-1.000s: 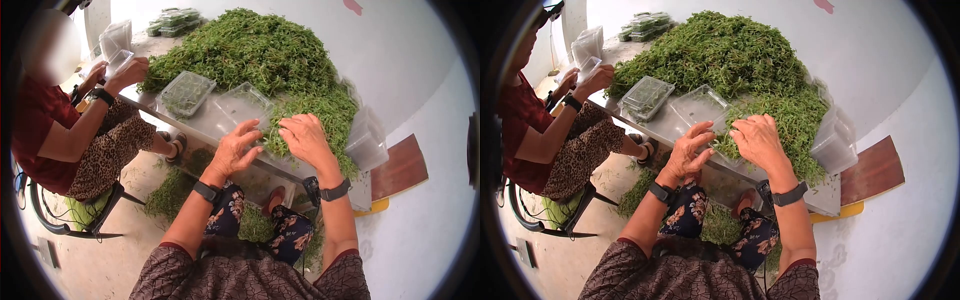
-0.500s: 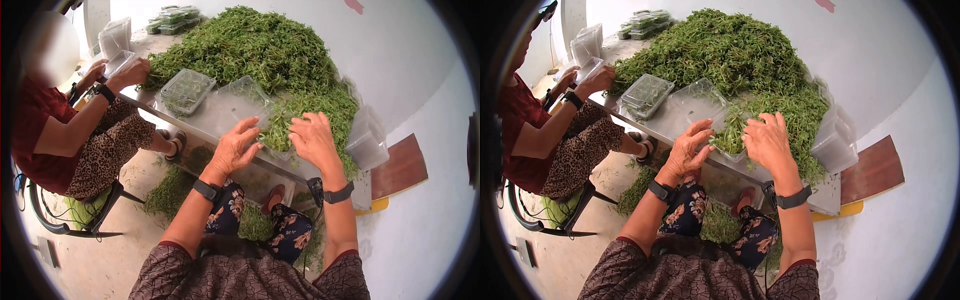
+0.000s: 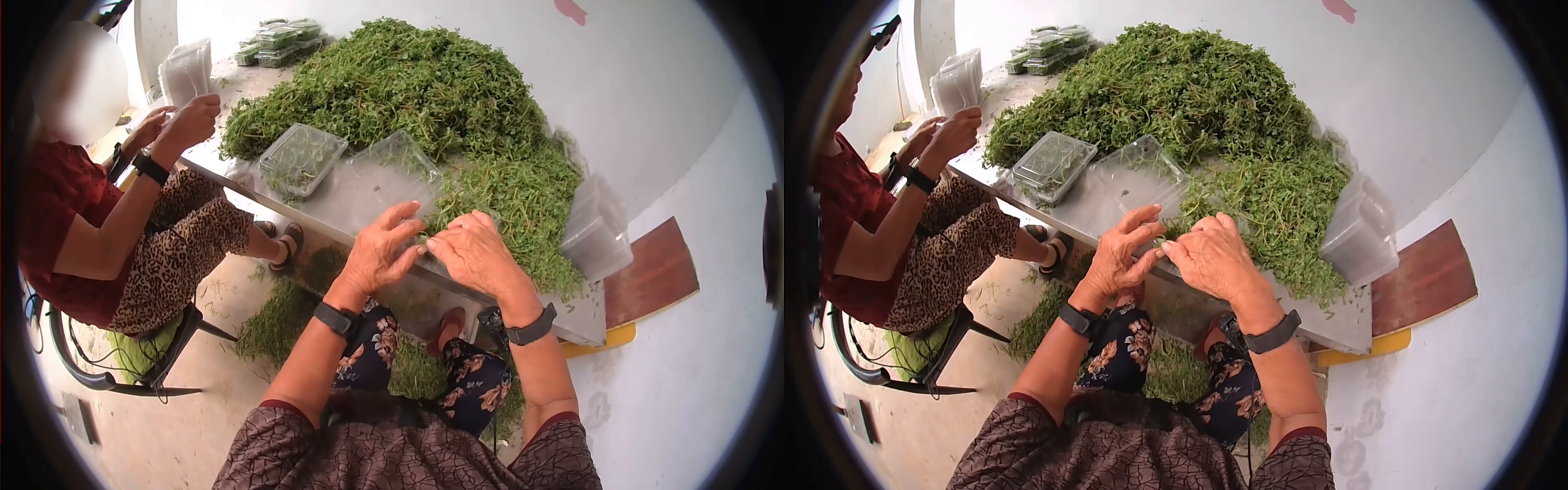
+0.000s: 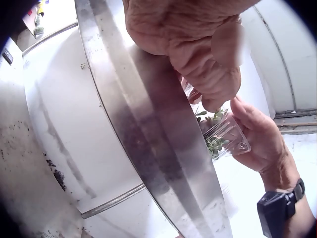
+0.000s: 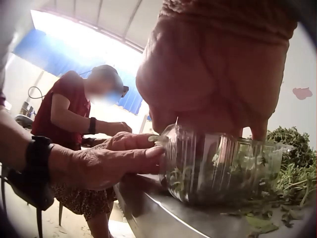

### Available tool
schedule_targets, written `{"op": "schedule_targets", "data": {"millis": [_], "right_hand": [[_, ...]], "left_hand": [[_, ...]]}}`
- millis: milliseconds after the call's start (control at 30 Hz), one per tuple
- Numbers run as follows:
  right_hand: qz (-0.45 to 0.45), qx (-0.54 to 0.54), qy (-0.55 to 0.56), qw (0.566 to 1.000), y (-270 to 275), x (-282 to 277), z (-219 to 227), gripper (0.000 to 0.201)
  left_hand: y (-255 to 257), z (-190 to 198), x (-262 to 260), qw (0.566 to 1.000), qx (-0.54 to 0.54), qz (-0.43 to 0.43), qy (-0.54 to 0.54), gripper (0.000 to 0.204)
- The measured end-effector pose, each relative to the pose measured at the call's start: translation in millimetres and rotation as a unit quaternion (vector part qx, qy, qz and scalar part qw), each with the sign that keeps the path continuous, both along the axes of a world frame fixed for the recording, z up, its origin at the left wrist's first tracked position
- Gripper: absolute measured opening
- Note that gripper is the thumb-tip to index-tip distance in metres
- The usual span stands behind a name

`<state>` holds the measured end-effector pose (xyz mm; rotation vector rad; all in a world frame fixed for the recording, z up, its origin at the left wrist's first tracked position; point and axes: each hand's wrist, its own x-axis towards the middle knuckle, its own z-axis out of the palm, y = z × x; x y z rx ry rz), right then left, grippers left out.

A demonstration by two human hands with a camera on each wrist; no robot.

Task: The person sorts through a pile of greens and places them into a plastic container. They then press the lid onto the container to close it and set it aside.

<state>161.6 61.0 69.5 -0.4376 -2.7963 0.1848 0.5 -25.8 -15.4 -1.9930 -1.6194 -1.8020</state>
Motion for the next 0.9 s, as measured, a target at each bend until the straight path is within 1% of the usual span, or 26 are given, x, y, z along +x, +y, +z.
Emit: {"op": "schedule_targets", "data": {"millis": [133, 200, 233, 300, 400, 467, 533, 600, 667, 733, 800, 833, 867, 900], "right_hand": [[-0.003, 0.005, -0.023, 1.0, -1.9, -1.1, 6.8, 0.025], [-0.001, 0.01, 0.062, 0.998, -0.5, 1.8, 11.7, 0.02], [0.0, 0.01, 0.062, 0.998, -0.6, 2.0, 14.7, 0.02], [0.007, -0.019, 0.111, 0.994, -1.8, 2.8, 18.6, 0.016], [0.008, -0.039, 0.118, 0.992, -2.7, 2.5, 14.4, 0.014], [0.004, -0.047, 0.11, 0.993, 0.4, -0.9, 8.5, 0.013], [-0.001, -0.053, 0.103, 0.993, 5.5, -4.7, -1.0, 0.012], [-0.01, -0.015, 0.042, 0.999, 10.6, -8.9, -9.0, 0.011], [-0.018, -0.014, 0.052, 0.998, 11.7, -13.7, -9.5, 0.011], [-0.03, -0.013, 0.061, 0.998, 12.6, -16.8, -9.6, 0.011], [-0.034, -0.013, 0.037, 0.999, 14.4, -18.1, -8.6, 0.011], [-0.04, 0.004, 0.006, 0.999, 14.0, -17.1, -5.5, 0.013], [-0.045, 0.007, 0.008, 0.999, 14.9, -14.4, -3.5, 0.013], [-0.016, -0.034, 0.054, 0.998, 14.4, -12.5, -0.7, 0.014]], "left_hand": [[-0.3, -0.6, -0.8, 1.0, -0.008, -0.004, -0.005, 0.032], [0.6, -2.0, -2.4, 1.0, -0.005, -0.003, -0.001, 0.033], [0.8, -2.5, -2.9, 1.0, -0.004, -0.002, 0.002, 0.033], [0.2, -2.3, -2.1, 1.0, -0.009, -0.004, -0.008, 0.034], [-0.5, -1.4, -1.2, 1.0, -0.017, -0.008, -0.016, 0.035], [-1.2, -0.5, -1.3, 1.0, -0.021, -0.008, -0.014, 0.035], [-1.1, 0.8, -0.7, 1.0, 0.011, 0.012, 0.01, 0.032], [-2.0, 0.2, -0.7, 1.0, 0.004, 0.007, 0.008, 0.032], [-1.5, 1.0, 0.1, 1.0, 0.0, -0.007, 0.009, 0.033], [-2.9, 1.9, 0.0, 1.0, -0.019, 0.008, 0.013, 0.032], [-1.0, -1.1, -0.5, 1.0, -0.012, 0.001, 0.014, 0.032], [-0.5, -1.5, -0.9, 1.0, -0.006, 0.007, 0.018, 0.032], [-0.2, -2.0, -1.5, 1.0, 0.0, 0.014, 0.02, 0.032], [-0.2, -2.2, -1.8, 1.0, 0.001, 0.016, 0.021, 0.031]]}}
